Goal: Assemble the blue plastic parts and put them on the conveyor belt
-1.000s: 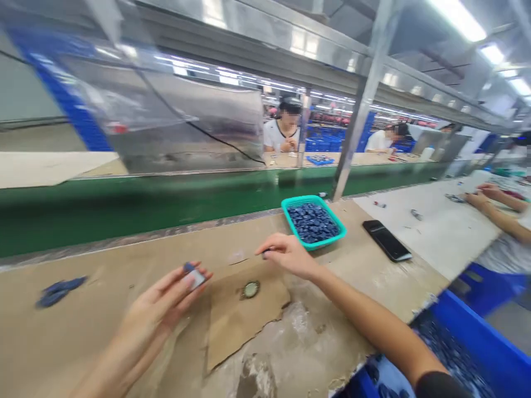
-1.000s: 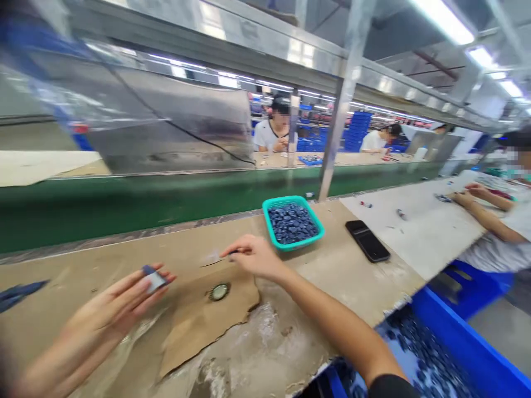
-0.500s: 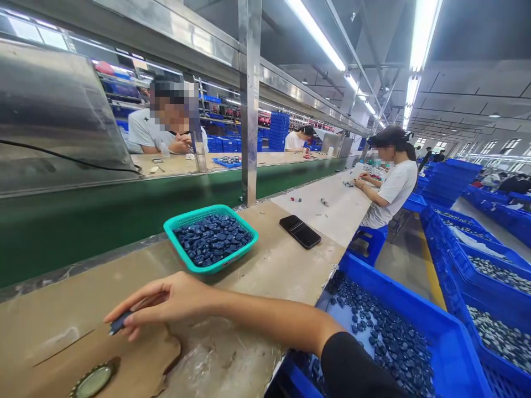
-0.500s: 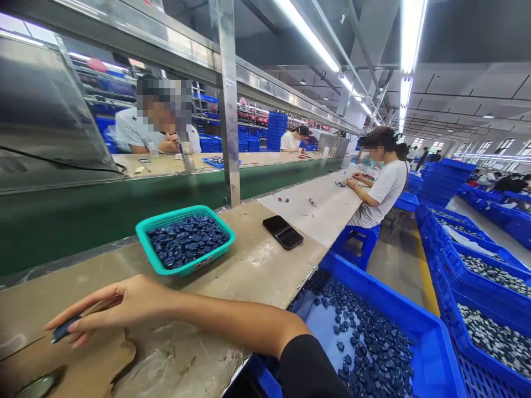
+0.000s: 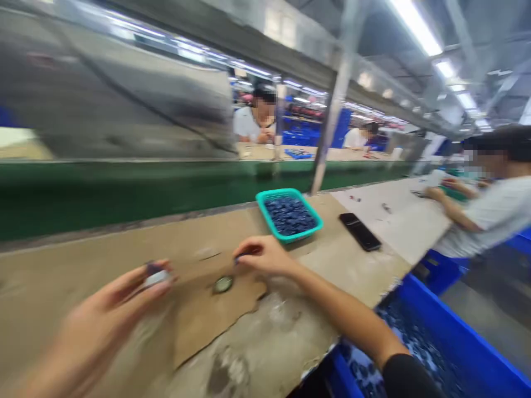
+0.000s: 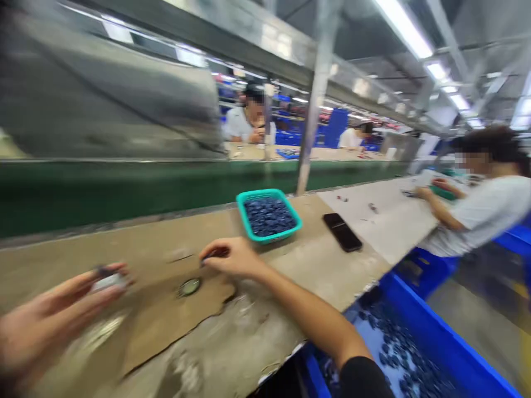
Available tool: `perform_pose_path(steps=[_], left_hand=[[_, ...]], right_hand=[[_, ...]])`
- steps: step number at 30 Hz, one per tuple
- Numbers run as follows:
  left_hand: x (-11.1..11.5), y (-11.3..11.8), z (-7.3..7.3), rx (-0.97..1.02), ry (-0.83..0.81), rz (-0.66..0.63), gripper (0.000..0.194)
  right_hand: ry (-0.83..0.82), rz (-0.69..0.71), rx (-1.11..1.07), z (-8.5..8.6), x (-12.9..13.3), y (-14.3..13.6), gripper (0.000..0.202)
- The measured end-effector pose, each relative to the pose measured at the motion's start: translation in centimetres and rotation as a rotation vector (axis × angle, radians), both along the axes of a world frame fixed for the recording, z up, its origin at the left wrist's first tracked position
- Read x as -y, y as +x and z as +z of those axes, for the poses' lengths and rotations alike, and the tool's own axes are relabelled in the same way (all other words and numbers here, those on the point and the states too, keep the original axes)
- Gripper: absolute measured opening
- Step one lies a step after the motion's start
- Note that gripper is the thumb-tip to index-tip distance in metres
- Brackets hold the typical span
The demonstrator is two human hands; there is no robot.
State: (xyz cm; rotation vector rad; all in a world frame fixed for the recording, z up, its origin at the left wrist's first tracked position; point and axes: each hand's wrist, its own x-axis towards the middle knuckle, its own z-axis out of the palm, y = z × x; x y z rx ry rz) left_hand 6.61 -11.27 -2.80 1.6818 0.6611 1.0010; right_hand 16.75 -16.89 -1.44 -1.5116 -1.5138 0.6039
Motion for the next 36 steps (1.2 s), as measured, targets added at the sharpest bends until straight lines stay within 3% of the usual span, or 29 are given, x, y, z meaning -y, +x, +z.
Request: perform_pose_path(steps=[4, 7, 13, 22, 25, 30, 36], left_hand=[[-0.6, -8.9, -0.6, -0.115, 0.024, 0.155, 0.041], [-0.8, -11.1, -0.5, -0.168, 0.057, 0.16, 0.036], [-0.6, -10.7, -0.4, -0.272, 0.154, 0.122, 0.029], [0.1, -10.5, -0.5, -0.286, 0.258, 0.077, 0.023], [0.4, -10.4, -0.3, -0.292, 0.258, 0.074, 0.025], [1.2, -10.2, 0.2, -0.341, 0.29, 0.075, 0.019], [1.8, -9.9, 0.1, -0.335, 0.323, 0.061, 0.019]], right_hand=[[0.083, 0.134, 0.03, -0.3, 0.7, 0.3, 0.016], [0.16, 0.187, 0.244, -1.4, 0.2, -0.2, 0.014], [0.184, 0.245, 0.5, -2.4, 0.4, -1.8, 0.016], [0.147, 0.199, 0.403, -2.5, 0.2, -1.4, 0.013], [0.15, 0.171, 0.213, -2.3, 0.3, -1.6, 0.013], [0.105, 0.183, -0.393, -0.9, 0.7, -2.6, 0.025], [0.053, 0.167, -0.506, -0.8, 1.1, -3.5, 0.031]])
